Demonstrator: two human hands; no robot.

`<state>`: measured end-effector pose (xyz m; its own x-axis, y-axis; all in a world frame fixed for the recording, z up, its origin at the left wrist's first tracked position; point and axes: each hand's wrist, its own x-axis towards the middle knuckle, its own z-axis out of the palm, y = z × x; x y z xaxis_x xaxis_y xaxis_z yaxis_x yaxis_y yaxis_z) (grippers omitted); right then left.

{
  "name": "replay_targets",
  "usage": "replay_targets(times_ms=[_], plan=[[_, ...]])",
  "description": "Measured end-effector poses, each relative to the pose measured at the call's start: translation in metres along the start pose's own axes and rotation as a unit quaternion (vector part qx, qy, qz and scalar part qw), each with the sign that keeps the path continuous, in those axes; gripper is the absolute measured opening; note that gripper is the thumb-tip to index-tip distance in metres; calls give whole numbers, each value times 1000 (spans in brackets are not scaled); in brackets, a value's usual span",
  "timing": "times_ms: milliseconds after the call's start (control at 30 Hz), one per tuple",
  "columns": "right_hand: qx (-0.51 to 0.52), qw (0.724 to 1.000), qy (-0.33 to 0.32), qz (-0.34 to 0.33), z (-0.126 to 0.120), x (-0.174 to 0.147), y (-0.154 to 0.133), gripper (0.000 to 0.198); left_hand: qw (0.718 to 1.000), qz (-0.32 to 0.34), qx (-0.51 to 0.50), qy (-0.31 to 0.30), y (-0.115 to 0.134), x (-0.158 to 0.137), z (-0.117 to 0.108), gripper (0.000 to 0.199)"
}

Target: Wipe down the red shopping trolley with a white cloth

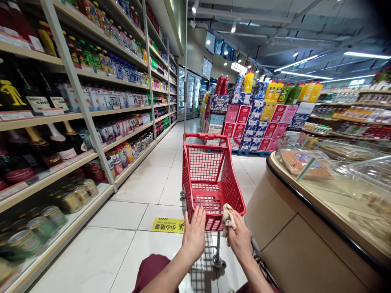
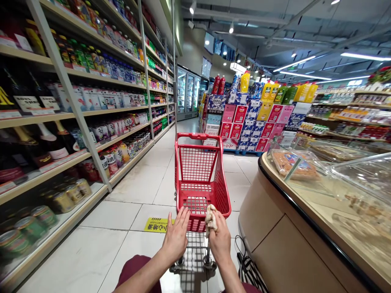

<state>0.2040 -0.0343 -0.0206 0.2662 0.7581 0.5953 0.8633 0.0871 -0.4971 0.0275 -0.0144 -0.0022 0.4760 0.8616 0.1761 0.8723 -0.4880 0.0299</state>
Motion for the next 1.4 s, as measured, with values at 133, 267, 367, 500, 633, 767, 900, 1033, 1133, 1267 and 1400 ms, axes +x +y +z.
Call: replay_targets(times_ms=[133, 267, 367, 500, 633, 767, 900, 1033, 1133, 1267, 1400], plan=[[-153, 988, 6, 23, 1, 2, 4, 44, 1000, 1, 2, -18, 0, 0, 0, 78], [-242, 969, -43, -15, 6, 2, 9, 54, 999, 5, -8, -31, -2, 2, -6, 74], [-268, 961, -61, -30, 4, 8, 17, 55, 998, 20, -18, -49, -4, 3, -12, 71], [-252, 965, -49, -57, 5, 12, 21, 52, 998, 20, -17, -55, -2, 5, -13, 72], [-175, 975, -3, -134, 25, 1, -10, 49, 999, 0, -12, -31, 0, 5, -5, 74], [-109, 979, -2, -174, 32, 0, -27, 53, 1000, 19, 1, -9, -6, 4, -1, 74], [-89, 994, 15, -56, 14, 7, -3, 49, 999, 26, 14, 14, -8, 3, 0, 77], [50, 998, 27, -2, 6, 3, -3, 43, 1000, 15, 15, 15, -3, 3, 2, 77], [125, 987, 45, 89, 6, 5, -16, 44, 1000, 21, 15, 12, -2, 4, 3, 78], [63, 984, 58, 154, 4, 22, -14, 36, 1000, 18, 13, 16, -3, 4, 2, 78], [-53, 989, 80, 112, 3, 36, 6, 26, 999, 24, 15, 19, -3, 3, 1, 78]])
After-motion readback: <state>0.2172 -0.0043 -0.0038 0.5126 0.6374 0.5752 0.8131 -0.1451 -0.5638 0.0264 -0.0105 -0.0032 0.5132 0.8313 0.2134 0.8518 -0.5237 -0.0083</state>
